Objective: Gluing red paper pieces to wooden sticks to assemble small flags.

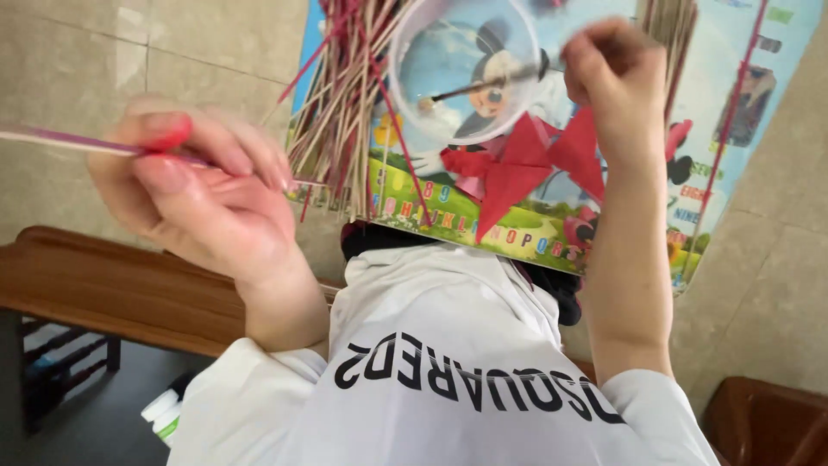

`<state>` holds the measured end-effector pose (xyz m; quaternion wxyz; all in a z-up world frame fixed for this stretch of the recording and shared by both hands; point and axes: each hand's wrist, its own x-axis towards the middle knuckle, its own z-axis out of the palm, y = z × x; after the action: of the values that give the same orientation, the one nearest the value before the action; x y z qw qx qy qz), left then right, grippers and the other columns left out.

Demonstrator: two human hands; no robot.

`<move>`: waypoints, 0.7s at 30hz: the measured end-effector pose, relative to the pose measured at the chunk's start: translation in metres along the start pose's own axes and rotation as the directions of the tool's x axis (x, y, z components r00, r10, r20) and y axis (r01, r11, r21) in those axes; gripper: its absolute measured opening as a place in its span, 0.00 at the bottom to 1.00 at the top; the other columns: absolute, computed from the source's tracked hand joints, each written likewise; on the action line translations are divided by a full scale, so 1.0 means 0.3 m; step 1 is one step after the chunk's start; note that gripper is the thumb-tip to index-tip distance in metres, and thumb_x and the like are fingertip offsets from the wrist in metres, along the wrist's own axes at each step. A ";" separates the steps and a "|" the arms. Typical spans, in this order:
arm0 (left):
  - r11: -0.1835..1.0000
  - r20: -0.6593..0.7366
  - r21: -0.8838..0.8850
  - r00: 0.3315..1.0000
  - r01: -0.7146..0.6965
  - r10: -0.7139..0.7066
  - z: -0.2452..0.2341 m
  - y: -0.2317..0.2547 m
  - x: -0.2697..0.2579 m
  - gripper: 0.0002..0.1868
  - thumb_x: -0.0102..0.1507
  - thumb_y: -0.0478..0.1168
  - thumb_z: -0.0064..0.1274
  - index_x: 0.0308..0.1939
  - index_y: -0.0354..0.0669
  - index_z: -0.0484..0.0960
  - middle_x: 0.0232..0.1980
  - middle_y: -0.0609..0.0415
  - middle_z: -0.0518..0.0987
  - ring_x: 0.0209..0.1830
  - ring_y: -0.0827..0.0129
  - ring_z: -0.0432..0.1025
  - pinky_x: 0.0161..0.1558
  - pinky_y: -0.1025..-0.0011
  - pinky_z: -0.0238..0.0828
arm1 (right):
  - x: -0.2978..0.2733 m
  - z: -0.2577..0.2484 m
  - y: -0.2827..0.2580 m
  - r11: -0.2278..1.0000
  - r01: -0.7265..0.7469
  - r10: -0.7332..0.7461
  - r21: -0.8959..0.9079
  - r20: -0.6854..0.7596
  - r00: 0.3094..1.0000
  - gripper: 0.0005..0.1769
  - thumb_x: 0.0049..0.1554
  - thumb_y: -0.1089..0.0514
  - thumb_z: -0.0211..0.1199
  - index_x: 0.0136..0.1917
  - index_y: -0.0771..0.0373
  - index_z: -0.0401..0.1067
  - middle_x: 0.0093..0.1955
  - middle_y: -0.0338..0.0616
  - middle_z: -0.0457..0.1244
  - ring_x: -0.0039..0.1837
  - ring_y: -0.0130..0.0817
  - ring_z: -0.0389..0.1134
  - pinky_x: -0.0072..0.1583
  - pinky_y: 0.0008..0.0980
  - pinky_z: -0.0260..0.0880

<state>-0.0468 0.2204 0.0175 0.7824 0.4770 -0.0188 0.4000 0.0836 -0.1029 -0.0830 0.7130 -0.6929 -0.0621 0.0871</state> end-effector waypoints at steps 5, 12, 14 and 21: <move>0.737 0.285 0.611 0.789 0.288 -0.545 -0.047 -0.113 -0.050 0.12 0.76 0.41 0.56 0.57 0.35 0.84 0.37 0.55 0.78 0.29 0.77 0.65 0.30 0.78 0.59 | -0.172 0.089 -0.180 0.852 0.060 0.085 -0.520 0.251 0.964 0.09 0.68 0.67 0.60 0.59 0.73 0.75 0.45 0.45 0.69 0.47 0.30 0.70 0.47 0.27 0.69; 0.534 0.176 0.831 0.835 0.158 -0.521 -0.041 -0.299 -0.135 0.09 0.70 0.41 0.58 0.52 0.43 0.82 0.28 0.54 0.81 0.25 0.68 0.75 0.28 0.68 0.69 | -0.388 -0.079 -0.203 0.914 0.005 0.045 -0.406 0.114 0.992 0.15 0.68 0.71 0.53 0.67 0.75 0.70 0.58 0.53 0.68 0.62 0.38 0.72 0.66 0.33 0.73; 0.458 0.258 0.888 0.866 -0.037 -0.429 -0.029 -0.304 -0.139 0.07 0.69 0.42 0.59 0.47 0.46 0.79 0.28 0.52 0.82 0.27 0.57 0.78 0.29 0.59 0.69 | -0.418 -0.115 -0.178 0.933 0.047 -0.004 -0.356 0.120 0.993 0.14 0.68 0.73 0.53 0.65 0.76 0.70 0.60 0.55 0.67 0.63 0.39 0.72 0.68 0.33 0.72; 0.423 0.324 0.894 0.863 -0.146 -0.388 -0.002 -0.294 -0.152 0.08 0.69 0.43 0.59 0.46 0.47 0.77 0.30 0.52 0.82 0.30 0.53 0.78 0.30 0.55 0.69 | -0.432 0.011 -0.209 0.927 0.195 -0.169 -0.320 0.108 0.980 0.17 0.62 0.75 0.53 0.63 0.72 0.72 0.62 0.53 0.66 0.64 0.38 0.70 0.66 0.32 0.72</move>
<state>-0.0213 0.1732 -0.0660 0.4020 0.9019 0.0371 0.1538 -0.0413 -0.1283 -0.0160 0.5894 -0.7894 -0.1677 0.0358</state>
